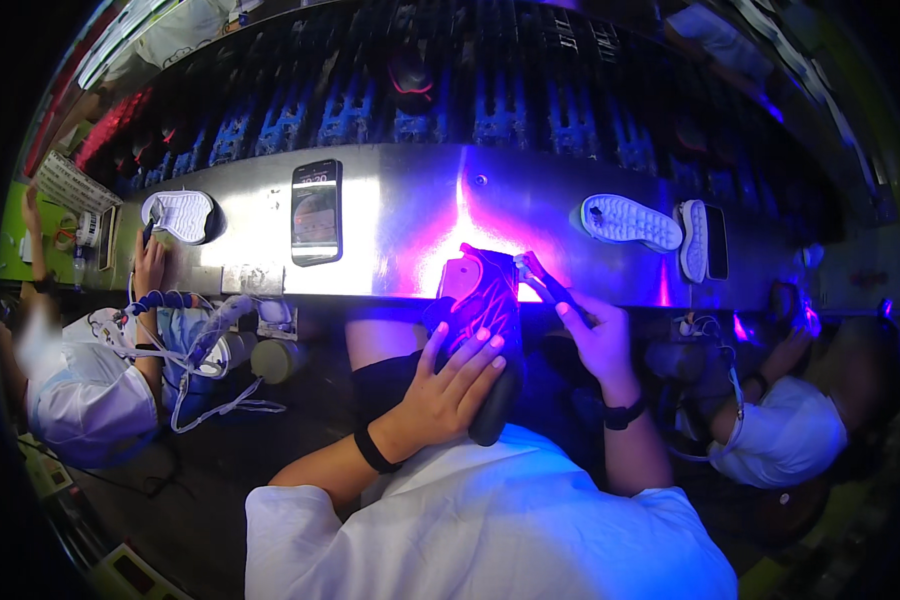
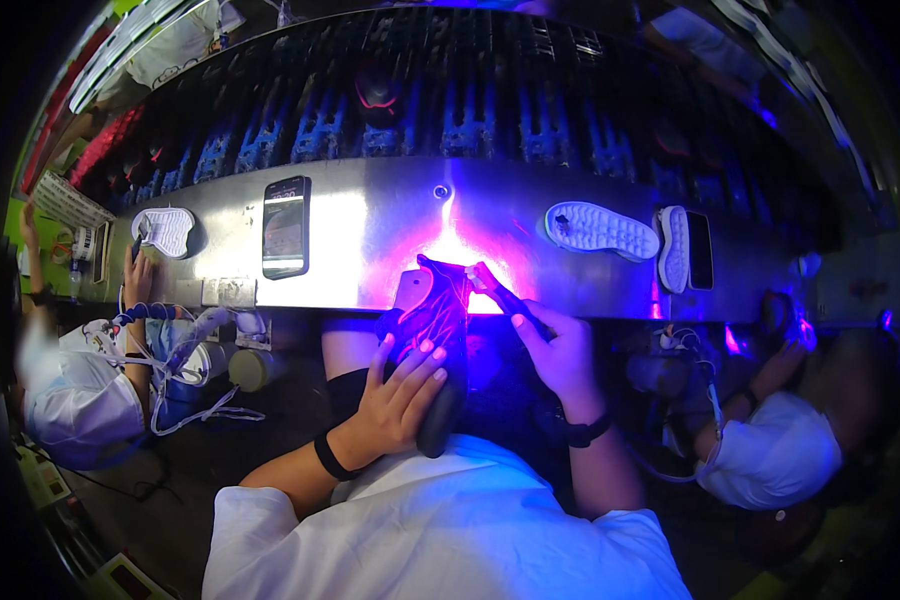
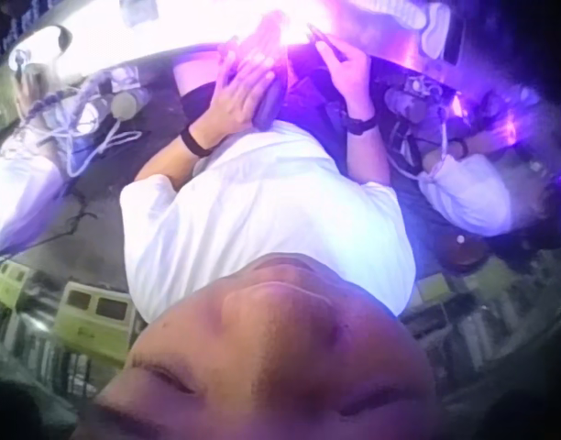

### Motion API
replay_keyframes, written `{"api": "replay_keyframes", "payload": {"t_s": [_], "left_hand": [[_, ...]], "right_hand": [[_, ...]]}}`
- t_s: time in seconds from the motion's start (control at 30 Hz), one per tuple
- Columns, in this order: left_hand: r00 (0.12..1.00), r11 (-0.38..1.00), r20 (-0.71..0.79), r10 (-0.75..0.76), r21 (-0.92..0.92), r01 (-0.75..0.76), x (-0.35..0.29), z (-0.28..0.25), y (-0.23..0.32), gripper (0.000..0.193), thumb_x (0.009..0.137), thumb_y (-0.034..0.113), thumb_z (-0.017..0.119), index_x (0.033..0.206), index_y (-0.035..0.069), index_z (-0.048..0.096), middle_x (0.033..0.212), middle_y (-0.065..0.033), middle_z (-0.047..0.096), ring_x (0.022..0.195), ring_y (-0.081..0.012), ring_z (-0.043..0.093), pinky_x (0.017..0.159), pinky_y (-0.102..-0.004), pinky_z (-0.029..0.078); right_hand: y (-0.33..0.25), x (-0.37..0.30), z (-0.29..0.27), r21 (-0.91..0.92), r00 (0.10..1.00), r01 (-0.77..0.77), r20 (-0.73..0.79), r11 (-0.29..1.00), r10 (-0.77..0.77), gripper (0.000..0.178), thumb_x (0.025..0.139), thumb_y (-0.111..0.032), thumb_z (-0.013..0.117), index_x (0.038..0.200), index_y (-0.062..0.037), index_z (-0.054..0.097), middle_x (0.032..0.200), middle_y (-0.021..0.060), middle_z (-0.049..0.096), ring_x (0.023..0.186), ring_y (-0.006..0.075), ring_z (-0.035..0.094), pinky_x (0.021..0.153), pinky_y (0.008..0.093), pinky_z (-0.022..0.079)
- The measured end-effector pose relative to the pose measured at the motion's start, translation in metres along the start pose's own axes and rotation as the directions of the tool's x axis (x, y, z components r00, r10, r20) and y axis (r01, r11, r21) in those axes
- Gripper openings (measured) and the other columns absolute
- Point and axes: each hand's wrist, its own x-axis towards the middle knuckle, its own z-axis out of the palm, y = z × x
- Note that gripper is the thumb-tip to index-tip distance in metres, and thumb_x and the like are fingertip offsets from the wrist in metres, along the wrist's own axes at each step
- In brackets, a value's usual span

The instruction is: The recorder is applying glue or adhesive to shoe components using a small brush along an assembly line.

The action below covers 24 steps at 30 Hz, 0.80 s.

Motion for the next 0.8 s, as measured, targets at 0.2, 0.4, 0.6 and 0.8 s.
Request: {"api": "replay_keyframes", "payload": {"t_s": [0.2,0.4,0.6,0.8], "left_hand": [[0.999,0.999,0.003,0.032,0.01,-0.032,0.004,-0.001,-0.002,0.041,0.091,0.014,0.061,0.13,0.001,0.06,0.138,-0.0162,0.06,0.133,-0.0308,0.056,0.114,-0.0657,0.031],[0.998,0.999,0.05,0.046,-0.011,-0.045,0.005,-0.006,-0.006,0.041,0.091,0.014,0.061,0.13,0.0,0.06,0.14,-0.0164,0.06,0.133,-0.0304,0.056,0.114,-0.0656,0.032],[0.996,0.998,0.063,0.061,0.016,-0.062,0.007,-0.004,-0.004,0.04,0.092,0.013,0.059,0.13,0.0,0.06,0.14,-0.0168,0.059,0.134,-0.0307,0.056,0.114,-0.0656,0.032],[0.997,1.0,0.067,0.028,-0.008,-0.028,0.011,-0.009,-0.003,0.041,0.092,0.013,0.058,0.13,-0.001,0.06,0.139,-0.0182,0.06,0.134,-0.0319,0.055,0.114,-0.066,0.03]], "right_hand": [[0.01,-0.036,-0.006,0.063,0.99,-0.124,0.08,0.99,0.119,0.036,0.091,-0.019,0.078,0.118,0.0042,0.071,0.1,0.013,0.076,0.092,0.0147,0.069,0.084,0.0302,0.054],[-0.012,-0.048,-0.026,0.092,0.971,-0.138,0.209,0.986,0.116,0.036,0.09,-0.017,0.078,0.119,0.0035,0.071,0.104,0.0138,0.076,0.095,0.0161,0.07,0.088,0.0312,0.054],[-0.034,-0.02,-0.017,-0.001,0.985,-0.131,0.116,0.991,0.13,0.032,0.092,-0.017,0.077,0.116,0.0035,0.072,0.103,0.0121,0.077,0.091,0.0152,0.071,0.084,0.0309,0.055],[-0.022,-0.05,-0.026,0.059,0.956,-0.215,0.218,0.975,0.198,0.034,0.093,-0.017,0.075,0.121,0.0025,0.071,0.093,0.0038,0.074,0.083,0.0089,0.064,0.077,0.0266,0.052]]}}
